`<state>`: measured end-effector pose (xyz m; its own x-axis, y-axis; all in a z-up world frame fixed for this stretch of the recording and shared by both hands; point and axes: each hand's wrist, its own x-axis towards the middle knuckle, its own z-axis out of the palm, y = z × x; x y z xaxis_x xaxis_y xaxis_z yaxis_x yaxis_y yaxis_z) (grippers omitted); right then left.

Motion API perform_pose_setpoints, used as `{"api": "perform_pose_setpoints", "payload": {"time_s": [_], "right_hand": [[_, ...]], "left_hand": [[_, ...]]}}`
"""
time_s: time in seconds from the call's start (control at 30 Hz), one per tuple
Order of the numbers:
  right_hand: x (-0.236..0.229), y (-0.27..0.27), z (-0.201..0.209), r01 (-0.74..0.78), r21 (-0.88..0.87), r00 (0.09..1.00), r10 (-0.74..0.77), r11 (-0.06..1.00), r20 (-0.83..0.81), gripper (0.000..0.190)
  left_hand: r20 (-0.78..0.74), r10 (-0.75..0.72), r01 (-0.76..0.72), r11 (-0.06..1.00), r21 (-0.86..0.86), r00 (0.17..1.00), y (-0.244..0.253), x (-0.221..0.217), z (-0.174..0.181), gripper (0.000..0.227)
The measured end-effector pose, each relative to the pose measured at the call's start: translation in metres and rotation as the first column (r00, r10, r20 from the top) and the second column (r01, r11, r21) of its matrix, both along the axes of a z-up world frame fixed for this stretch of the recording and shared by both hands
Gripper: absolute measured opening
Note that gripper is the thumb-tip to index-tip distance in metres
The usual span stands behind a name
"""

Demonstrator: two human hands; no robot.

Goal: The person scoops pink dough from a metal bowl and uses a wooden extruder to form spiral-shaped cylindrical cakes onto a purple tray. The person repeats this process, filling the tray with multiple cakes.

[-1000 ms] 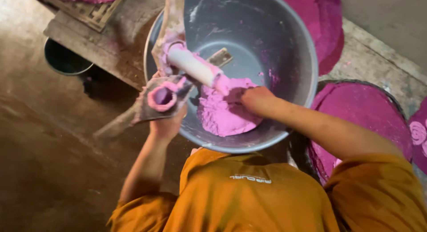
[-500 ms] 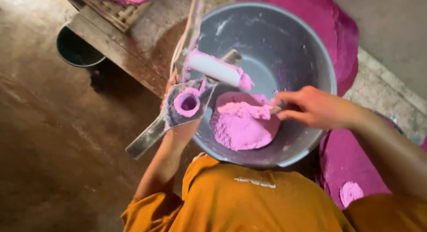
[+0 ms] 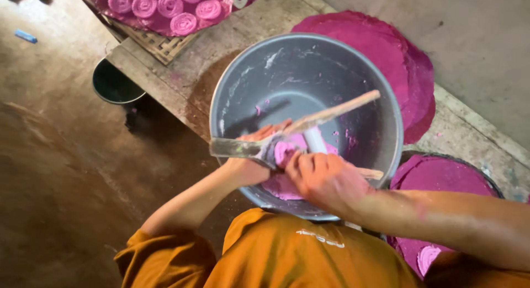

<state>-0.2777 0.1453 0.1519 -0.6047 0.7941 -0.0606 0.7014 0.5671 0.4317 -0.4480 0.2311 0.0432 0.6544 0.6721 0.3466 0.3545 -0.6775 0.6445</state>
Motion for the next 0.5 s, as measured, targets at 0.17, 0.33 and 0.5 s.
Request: {"api": "perform_pose_setpoints", "payload": {"time_s": [0.17, 0.33, 0.5], "right_hand": [[0.048, -0.028, 0.013, 0.064, -0.069, 0.996, -0.068, 0.996, -0.053, 0.036], [0.034, -0.013, 0.040, 0.274, -0.196, 0.695, -0.335, 0.942, -0.637, 0.058], [0.004, 0.007, -0.041, 0.182, -0.155, 0.610, -0.235, 0.971, -0.757, 0.074]], "left_hand": [[0.081, 0.066, -0.048, 0.978, -0.203, 0.995, 0.016, -0.023, 0.002, 0.044], [0.514, 0.228, 0.036, 0.891, -0.453, 0.827, 0.025, -0.016, 0.012, 0.064], [0.470, 0.216, -0.140, 0.971, -0.191, 0.856, 0.014, -0.005, 0.004, 0.062]]}}
